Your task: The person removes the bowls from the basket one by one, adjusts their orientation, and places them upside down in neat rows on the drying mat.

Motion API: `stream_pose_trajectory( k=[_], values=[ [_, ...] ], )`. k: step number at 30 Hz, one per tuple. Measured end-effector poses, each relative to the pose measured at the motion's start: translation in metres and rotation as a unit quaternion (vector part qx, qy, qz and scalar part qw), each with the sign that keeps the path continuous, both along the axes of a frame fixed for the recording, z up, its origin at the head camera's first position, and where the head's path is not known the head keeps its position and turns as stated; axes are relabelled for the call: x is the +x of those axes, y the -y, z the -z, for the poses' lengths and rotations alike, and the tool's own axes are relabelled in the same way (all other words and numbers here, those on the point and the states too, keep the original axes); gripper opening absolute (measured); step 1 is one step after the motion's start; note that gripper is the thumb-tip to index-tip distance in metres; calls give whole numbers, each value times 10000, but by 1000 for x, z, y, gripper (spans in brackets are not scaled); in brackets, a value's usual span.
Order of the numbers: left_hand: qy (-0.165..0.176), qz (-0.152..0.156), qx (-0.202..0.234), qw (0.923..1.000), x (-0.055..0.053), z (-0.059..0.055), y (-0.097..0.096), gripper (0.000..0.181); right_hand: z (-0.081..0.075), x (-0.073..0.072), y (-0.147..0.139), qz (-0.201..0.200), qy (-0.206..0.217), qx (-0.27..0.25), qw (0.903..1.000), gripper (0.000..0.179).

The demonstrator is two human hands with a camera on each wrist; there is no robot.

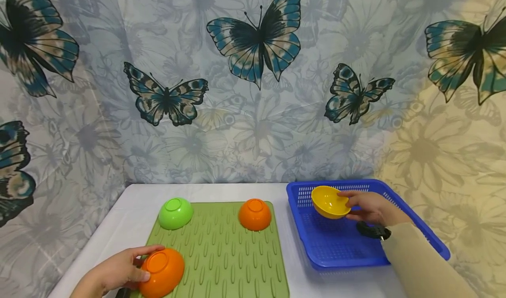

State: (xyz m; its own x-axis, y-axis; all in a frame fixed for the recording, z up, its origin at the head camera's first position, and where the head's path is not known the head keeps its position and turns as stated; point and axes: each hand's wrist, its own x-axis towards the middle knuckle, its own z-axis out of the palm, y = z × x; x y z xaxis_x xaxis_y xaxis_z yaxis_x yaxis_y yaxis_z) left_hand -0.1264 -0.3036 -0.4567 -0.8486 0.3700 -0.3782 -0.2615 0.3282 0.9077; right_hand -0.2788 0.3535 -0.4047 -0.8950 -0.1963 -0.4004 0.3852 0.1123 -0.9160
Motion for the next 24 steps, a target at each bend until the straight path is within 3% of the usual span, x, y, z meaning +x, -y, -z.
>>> stream_pose_trajectory(
  k=[7, 14, 21, 24],
  values=[
    [-19, -38, -93, 9999, 0, 0, -2, 73, -13, 20, 0, 118, -44, -490, 9987, 46],
    [-7, 1, -5, 10000, 1, 0, 0, 74, -19, 38, 8, 351, -82, -633, 9973, 49],
    [-36, 40, -52, 10000, 1, -1, 0, 74, -24, 47, 9, 211, -255, -763, 9965, 43],
    [-247, 154, -332, 9990, 1, -6, -4, 72, -26, 51, 10, 114, -337, -788, 9963, 41]
  ],
)
